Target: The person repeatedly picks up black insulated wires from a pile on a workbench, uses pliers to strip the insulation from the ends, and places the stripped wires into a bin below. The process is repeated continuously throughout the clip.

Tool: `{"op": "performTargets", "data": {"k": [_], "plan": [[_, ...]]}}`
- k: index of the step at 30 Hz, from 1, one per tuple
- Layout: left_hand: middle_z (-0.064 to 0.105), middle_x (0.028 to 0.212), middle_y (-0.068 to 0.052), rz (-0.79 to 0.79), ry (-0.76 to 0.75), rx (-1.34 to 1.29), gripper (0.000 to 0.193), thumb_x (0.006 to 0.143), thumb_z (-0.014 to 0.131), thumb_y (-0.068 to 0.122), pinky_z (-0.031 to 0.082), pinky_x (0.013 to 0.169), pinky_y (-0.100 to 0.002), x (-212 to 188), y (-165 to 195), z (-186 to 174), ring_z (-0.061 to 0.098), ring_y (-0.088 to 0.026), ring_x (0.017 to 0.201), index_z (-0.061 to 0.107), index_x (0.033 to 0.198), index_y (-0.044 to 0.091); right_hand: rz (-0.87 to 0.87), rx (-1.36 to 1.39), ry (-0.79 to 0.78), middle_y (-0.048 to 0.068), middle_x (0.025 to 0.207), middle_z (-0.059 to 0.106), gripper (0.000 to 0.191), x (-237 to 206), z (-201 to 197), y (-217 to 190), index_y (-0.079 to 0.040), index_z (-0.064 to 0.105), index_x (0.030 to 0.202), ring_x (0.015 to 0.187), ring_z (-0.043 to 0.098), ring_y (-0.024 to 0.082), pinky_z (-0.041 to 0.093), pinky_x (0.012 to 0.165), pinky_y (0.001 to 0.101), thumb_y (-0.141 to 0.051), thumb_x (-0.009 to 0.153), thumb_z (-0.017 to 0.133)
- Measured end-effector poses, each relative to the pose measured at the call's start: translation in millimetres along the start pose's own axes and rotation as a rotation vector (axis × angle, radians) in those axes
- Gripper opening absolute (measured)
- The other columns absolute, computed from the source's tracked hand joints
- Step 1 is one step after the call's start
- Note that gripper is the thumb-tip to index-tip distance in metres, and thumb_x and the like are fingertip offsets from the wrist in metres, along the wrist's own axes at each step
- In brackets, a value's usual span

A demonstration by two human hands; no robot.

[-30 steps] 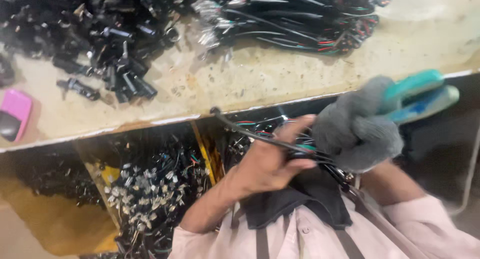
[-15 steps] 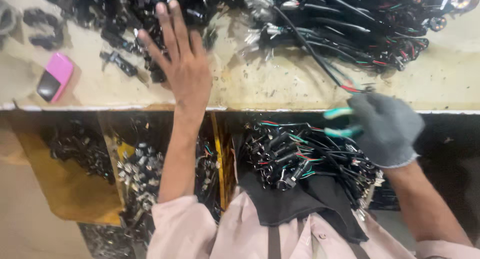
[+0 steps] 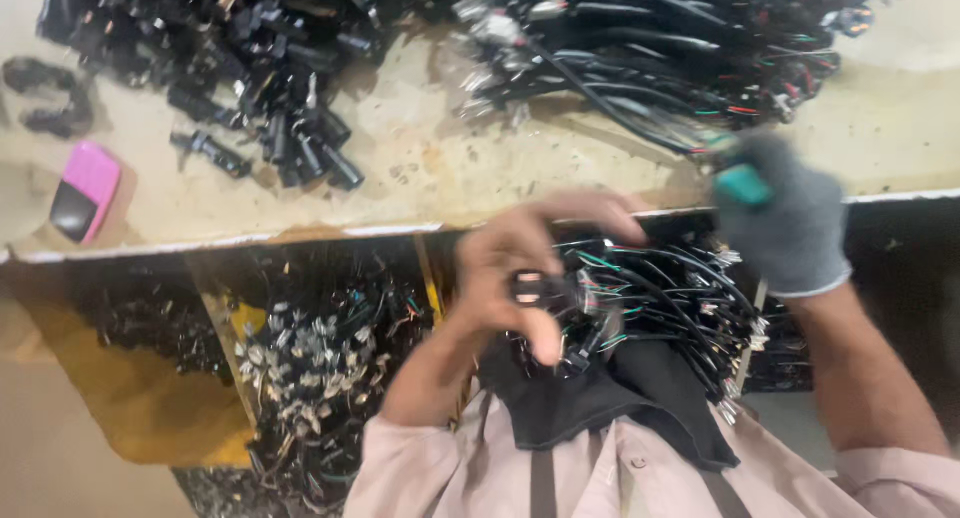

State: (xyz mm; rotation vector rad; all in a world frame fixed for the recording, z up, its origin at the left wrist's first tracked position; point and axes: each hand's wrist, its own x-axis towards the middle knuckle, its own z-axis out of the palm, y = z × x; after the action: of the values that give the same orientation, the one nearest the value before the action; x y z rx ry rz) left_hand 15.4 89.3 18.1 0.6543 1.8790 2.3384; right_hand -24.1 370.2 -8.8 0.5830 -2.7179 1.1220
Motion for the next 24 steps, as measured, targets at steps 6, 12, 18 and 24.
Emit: {"op": "performTargets", "data": {"k": [6, 12, 18, 24], "plan": [[0.07, 0.1, -0.016, -0.669, -0.02, 0.134, 0.049, 0.083, 0.085, 0.02, 0.053, 0.087, -0.037, 6.6, 22.4, 37.9, 0.063, -0.025, 0.093, 0.061, 0.12, 0.0, 0.496, 0.979, 0.124, 0.013, 0.078, 0.063, 0.016, -32.3, -5.5, -20.5, -0.003, 0.057, 0.089, 0.064, 0.061, 0.019, 0.05, 0.059, 0.0305, -0.002, 0.093, 0.072], [0.074, 0.125, -0.015, -0.304, -0.022, 0.313, 0.037, 0.101, 0.071, 0.018, 0.055, 0.103, -0.033, -26.9, 12.0, 17.7, 0.073, -0.024, 0.117, 0.062, 0.135, 0.003, -0.118, 0.519, -0.274, 0.007, 0.083, 0.069, 0.013, -40.9, 11.9, -39.6, -0.015, 0.066, 0.086, 0.076, 0.067, 0.025, 0.053, 0.069, 0.039, -0.015, 0.077, 0.076], [0.074, 0.113, -0.015, -0.337, 0.013, 0.388, 0.034, 0.099, 0.071, 0.009, 0.057, 0.093, -0.033, -25.0, 2.7, 34.8, 0.075, -0.026, 0.107, 0.06, 0.13, 0.001, 0.02, 0.425, -0.161, 0.006, 0.087, 0.069, 0.016, -7.7, 6.7, -52.7, -0.011, 0.074, 0.095, 0.073, 0.067, 0.024, 0.051, 0.064, 0.0378, -0.019, 0.081, 0.075], [0.074, 0.111, -0.013, -0.272, 0.006, 0.248, 0.034, 0.099, 0.074, 0.014, 0.059, 0.086, -0.028, -41.1, -1.5, 35.7, 0.074, -0.017, 0.096, 0.061, 0.128, 0.002, 0.268, 1.522, 0.101, 0.009, 0.091, 0.068, 0.023, -7.0, -8.8, -93.4, -0.007, 0.07, 0.101, 0.074, 0.067, 0.027, 0.052, 0.063, 0.0384, -0.022, 0.084, 0.077]]}}
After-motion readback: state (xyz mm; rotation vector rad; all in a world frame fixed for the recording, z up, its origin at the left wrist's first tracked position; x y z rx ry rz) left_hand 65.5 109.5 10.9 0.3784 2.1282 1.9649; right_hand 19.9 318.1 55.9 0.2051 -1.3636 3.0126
